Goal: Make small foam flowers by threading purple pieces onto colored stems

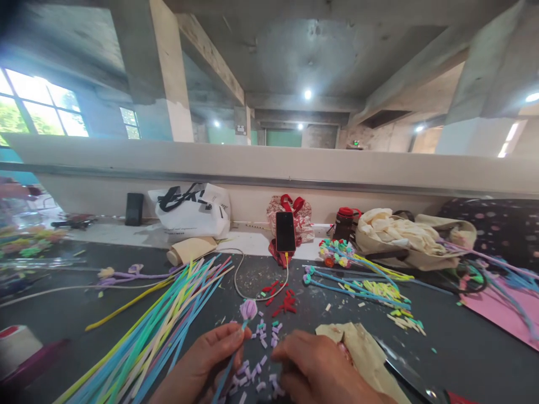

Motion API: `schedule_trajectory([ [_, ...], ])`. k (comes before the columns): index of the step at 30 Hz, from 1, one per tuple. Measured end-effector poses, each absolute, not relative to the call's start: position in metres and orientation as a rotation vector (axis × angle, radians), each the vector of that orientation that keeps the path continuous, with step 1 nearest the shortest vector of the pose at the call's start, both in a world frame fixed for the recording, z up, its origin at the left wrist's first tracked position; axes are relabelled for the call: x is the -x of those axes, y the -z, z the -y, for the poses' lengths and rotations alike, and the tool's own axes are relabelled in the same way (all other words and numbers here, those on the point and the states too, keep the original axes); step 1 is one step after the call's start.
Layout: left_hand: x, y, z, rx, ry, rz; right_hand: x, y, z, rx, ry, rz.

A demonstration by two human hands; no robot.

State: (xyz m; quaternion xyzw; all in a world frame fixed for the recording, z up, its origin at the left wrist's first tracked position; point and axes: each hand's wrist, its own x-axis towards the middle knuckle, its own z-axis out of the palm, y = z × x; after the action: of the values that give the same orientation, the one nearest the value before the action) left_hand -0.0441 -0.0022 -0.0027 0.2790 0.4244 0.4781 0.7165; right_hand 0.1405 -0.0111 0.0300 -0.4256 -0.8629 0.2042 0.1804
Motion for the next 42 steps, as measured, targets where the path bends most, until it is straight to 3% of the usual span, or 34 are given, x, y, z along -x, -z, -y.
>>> schedule_trajectory([
  [8, 0.011, -0.002, -0.002, -0.679, -0.949, -0.799, -0.159, -0.027, 0.013, 0.985, -0.575, 2.221],
  [14, -0.008, 0.014, -0.008, -0.649, -0.940, -0.744, -0.167, -0.025, 0.014, 1.062, -0.557, 2.165],
  [25, -0.009, 0.018, -0.001, -0.654, -0.899, -0.734, -0.150, -0.005, 0.006, 1.175, -0.957, 1.661],
  [42, -0.010, 0.030, -0.002, -0.813, -0.785, -0.686, -0.160, -0.011, 0.007, 1.098, -1.387, 1.710],
])
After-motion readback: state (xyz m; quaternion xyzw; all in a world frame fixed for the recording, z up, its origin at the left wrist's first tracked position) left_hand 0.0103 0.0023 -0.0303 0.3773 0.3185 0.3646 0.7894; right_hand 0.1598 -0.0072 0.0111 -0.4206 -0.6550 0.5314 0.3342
